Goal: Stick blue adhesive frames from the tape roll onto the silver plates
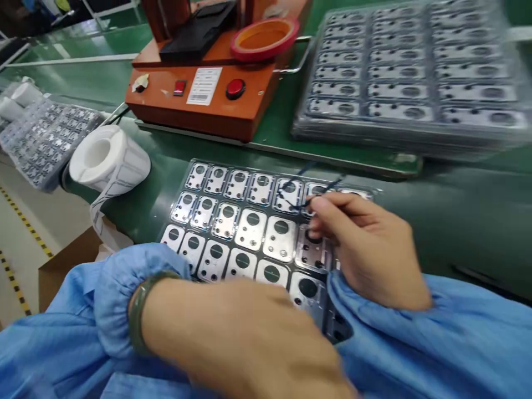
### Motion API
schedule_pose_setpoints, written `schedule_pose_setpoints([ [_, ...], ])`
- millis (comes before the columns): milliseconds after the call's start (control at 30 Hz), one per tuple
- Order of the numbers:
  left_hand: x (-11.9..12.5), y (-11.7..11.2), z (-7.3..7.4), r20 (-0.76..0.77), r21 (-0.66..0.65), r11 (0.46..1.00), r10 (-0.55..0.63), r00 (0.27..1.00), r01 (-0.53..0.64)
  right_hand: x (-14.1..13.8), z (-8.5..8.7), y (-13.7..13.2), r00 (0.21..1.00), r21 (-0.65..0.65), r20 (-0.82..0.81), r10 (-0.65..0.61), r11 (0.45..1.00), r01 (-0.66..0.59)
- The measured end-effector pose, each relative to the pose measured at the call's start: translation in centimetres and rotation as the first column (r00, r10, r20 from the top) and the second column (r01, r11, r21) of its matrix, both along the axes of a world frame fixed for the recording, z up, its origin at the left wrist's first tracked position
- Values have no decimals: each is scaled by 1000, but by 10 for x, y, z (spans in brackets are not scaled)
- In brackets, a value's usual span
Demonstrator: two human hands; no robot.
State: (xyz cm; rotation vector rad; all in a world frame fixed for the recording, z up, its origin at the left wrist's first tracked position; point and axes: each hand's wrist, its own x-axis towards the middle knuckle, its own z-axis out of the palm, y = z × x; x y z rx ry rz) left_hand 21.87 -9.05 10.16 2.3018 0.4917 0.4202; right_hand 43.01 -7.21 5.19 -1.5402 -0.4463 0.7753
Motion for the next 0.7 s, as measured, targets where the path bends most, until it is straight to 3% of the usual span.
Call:
schedule_pose_setpoints([
  [33,8,26,1,-25,108,949,-294,955,295,-1,3,-1,1000,5,-4,15,1000,-15],
  [67,14,51,0,-83,179,889,-413,907,421,-2,5,-3,999,14,-3,34,999,-34],
  [100,18,72,-1,-64,203,928,-307,950,314,-3,6,-5,998,22,2,59,998,-59],
  [167,17,102,-4,21,20,999,-41,999,40,-6,8,-8,991,27,22,135,990,-135],
  [233,10,113,-9,11,-212,970,125,992,-120,-11,9,-11,971,9,42,234,972,-235],
  [300,4,114,-12,-10,-390,908,162,987,-154,-17,9,-12,946,-25,40,323,946,-322],
  [367,3,111,-15,-20,-488,858,174,985,-162,-24,10,-12,926,-50,26,376,926,-374],
  [533,8,111,-20,-76,-547,791,278,958,-273,-31,13,-11,907,-70,44,419,907,-416],
  [700,12,114,-23,-69,-609,748,282,957,-265,-31,16,-12,899,-69,65,433,901,-429],
])
